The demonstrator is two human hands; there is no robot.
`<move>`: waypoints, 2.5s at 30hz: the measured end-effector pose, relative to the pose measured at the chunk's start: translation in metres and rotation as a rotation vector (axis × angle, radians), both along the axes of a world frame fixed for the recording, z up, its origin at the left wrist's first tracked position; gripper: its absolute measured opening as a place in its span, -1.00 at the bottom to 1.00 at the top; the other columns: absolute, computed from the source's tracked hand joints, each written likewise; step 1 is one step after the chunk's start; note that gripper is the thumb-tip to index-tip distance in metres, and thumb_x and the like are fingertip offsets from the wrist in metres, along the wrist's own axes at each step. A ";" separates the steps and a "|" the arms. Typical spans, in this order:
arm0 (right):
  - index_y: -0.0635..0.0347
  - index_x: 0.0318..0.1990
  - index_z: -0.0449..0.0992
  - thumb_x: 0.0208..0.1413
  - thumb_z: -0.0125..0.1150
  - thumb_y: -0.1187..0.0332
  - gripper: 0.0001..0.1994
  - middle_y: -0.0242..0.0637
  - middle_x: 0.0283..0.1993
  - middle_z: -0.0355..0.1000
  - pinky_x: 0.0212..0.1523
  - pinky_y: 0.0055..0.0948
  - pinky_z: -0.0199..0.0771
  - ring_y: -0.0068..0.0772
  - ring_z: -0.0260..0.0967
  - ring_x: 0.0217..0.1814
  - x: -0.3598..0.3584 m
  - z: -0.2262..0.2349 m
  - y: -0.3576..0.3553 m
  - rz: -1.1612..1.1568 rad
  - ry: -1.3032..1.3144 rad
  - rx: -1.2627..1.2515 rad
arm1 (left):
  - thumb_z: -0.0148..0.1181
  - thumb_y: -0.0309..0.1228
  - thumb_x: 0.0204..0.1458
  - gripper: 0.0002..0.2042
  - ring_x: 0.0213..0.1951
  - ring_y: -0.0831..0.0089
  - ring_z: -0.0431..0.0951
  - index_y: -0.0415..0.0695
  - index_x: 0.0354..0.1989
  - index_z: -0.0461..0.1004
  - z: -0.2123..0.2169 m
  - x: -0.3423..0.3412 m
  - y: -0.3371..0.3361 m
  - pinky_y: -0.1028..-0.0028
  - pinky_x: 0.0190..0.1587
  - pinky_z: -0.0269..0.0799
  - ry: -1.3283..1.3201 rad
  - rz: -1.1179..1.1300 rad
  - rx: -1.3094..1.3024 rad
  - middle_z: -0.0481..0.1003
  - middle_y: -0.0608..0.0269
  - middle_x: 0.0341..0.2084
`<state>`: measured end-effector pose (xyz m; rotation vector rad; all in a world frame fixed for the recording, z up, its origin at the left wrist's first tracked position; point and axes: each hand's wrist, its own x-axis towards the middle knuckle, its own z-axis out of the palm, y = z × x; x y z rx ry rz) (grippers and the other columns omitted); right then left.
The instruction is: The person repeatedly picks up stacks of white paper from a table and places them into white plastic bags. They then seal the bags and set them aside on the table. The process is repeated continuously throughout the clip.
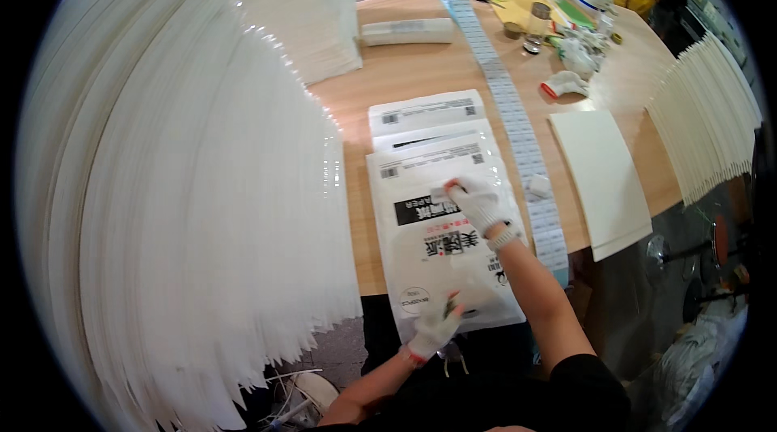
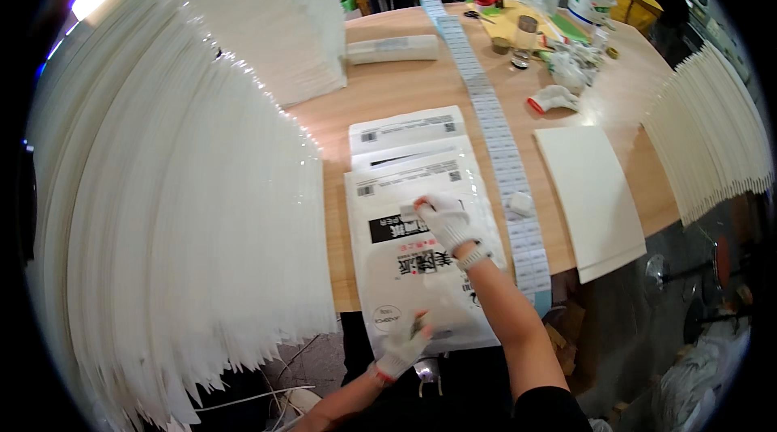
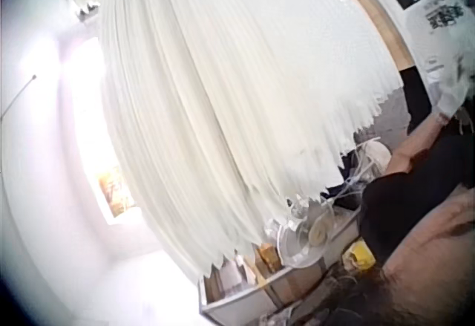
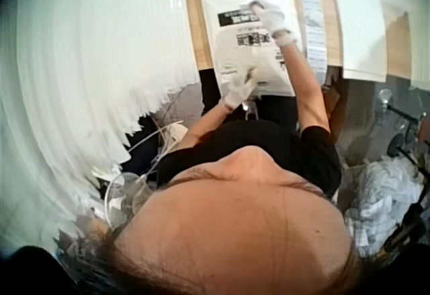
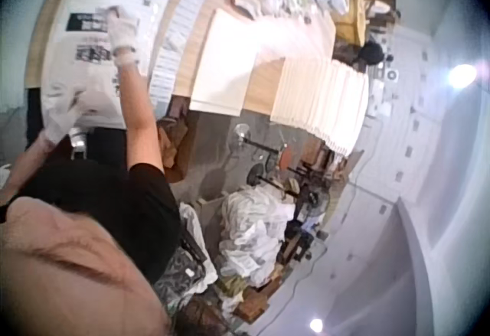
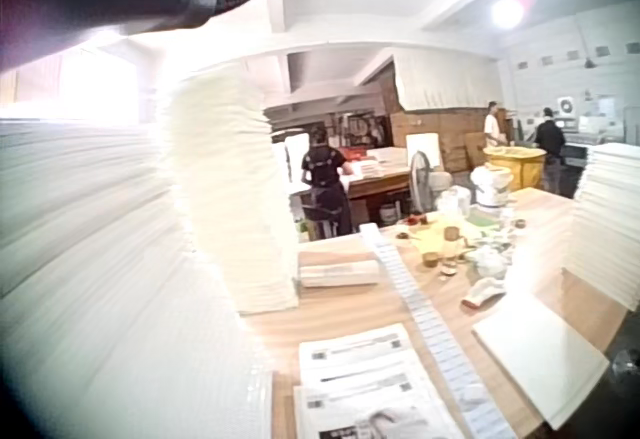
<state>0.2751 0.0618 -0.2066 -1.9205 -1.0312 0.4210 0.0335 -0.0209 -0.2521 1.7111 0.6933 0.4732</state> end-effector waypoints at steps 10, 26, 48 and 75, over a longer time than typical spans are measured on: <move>0.03 -0.37 0.54 -0.08 0.04 0.22 -0.80 -0.19 -0.46 0.46 -0.32 -0.34 0.38 -0.20 0.40 -0.38 -0.027 -0.048 0.143 0.060 -0.130 -0.271 | 0.10 -0.49 -0.02 -0.83 -0.55 0.58 0.39 -0.24 -0.25 0.36 -0.035 -0.149 0.005 0.56 -0.48 0.35 0.232 0.627 -0.131 0.38 0.32 -0.60; 0.04 -0.38 0.53 -0.07 0.03 0.25 -0.82 -0.14 -0.35 0.45 -0.23 -0.27 0.37 -0.10 0.38 -0.25 -0.030 -0.065 0.154 0.028 -0.202 -0.282 | 0.06 -0.55 -0.04 -0.80 -0.53 0.58 0.39 -0.27 -0.21 0.29 -0.051 -0.133 0.014 0.58 -0.47 0.34 0.223 0.534 -0.177 0.39 0.30 -0.56; 0.29 -0.11 0.36 -0.04 0.00 0.32 -0.67 -0.03 -0.13 0.33 -0.05 -0.23 0.27 0.03 0.25 -0.07 -0.012 0.022 -0.059 -0.019 -0.334 -0.240 | -0.07 -0.42 0.06 -0.78 -0.39 0.30 0.44 -0.31 -0.20 0.36 0.028 -0.089 0.054 0.46 -0.33 0.34 -0.197 0.201 0.340 0.42 0.05 -0.36; 0.24 -0.34 0.47 0.08 -0.17 -0.03 -0.53 -0.18 -0.54 0.40 -0.44 -0.39 0.41 -0.34 0.38 -0.60 -0.201 0.471 0.020 0.644 -0.245 0.451 | -0.02 -0.30 0.09 -0.81 -0.32 0.47 0.44 -0.17 -0.26 0.34 0.537 -0.358 0.164 0.48 -0.18 0.46 -0.748 0.745 0.378 0.40 0.26 -0.27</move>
